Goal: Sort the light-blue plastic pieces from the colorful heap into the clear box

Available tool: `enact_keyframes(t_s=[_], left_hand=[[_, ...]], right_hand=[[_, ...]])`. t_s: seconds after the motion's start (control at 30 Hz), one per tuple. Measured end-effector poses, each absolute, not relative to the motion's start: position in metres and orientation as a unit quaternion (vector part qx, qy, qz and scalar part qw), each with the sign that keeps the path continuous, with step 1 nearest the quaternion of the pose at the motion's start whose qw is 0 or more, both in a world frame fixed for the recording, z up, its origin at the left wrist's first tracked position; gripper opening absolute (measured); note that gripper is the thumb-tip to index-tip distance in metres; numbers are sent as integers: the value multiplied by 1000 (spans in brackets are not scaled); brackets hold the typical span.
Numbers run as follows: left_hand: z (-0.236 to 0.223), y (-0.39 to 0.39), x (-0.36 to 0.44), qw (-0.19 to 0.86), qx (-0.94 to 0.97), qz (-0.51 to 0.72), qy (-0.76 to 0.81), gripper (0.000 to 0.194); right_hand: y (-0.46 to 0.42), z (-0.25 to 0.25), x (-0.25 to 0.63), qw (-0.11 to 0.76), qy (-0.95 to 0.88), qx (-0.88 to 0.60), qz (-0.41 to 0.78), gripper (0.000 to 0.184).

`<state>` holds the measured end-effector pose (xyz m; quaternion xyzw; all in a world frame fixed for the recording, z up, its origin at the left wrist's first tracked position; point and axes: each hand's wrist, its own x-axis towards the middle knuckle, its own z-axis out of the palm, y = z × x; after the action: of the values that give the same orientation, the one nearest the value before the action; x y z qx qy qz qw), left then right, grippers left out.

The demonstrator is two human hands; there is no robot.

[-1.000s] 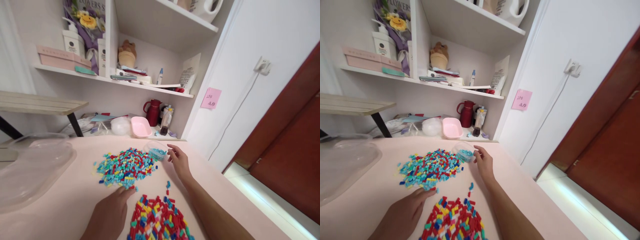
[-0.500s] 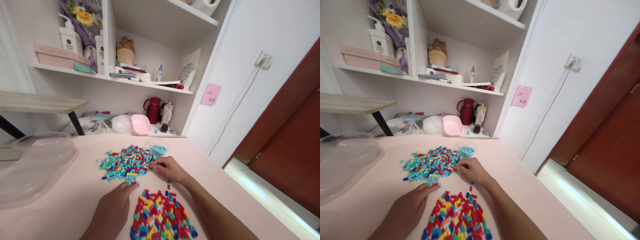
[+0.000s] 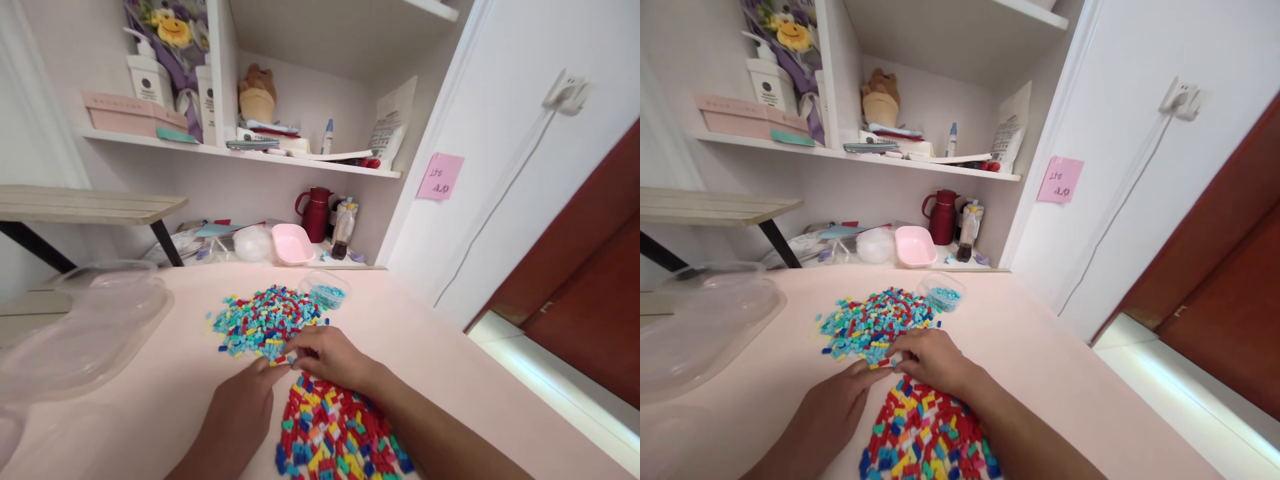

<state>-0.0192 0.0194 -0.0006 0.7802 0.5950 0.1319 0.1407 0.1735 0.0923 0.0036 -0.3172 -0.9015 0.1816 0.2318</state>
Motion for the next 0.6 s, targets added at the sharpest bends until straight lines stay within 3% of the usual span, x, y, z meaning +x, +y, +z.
enact_keyframes(t_s=[0.2, 0.33, 0.6], left_hand=[[-2, 20, -20, 178, 738, 253, 601, 41], [3, 27, -28, 198, 614, 386, 660, 33], [9, 37, -56, 247, 395, 527, 711, 31]], right_hand=[[95, 0, 173, 247, -886, -338, 197, 15], [96, 0, 173, 241, -888, -339, 196, 14], [95, 1, 173, 251, -881, -344, 204, 16]])
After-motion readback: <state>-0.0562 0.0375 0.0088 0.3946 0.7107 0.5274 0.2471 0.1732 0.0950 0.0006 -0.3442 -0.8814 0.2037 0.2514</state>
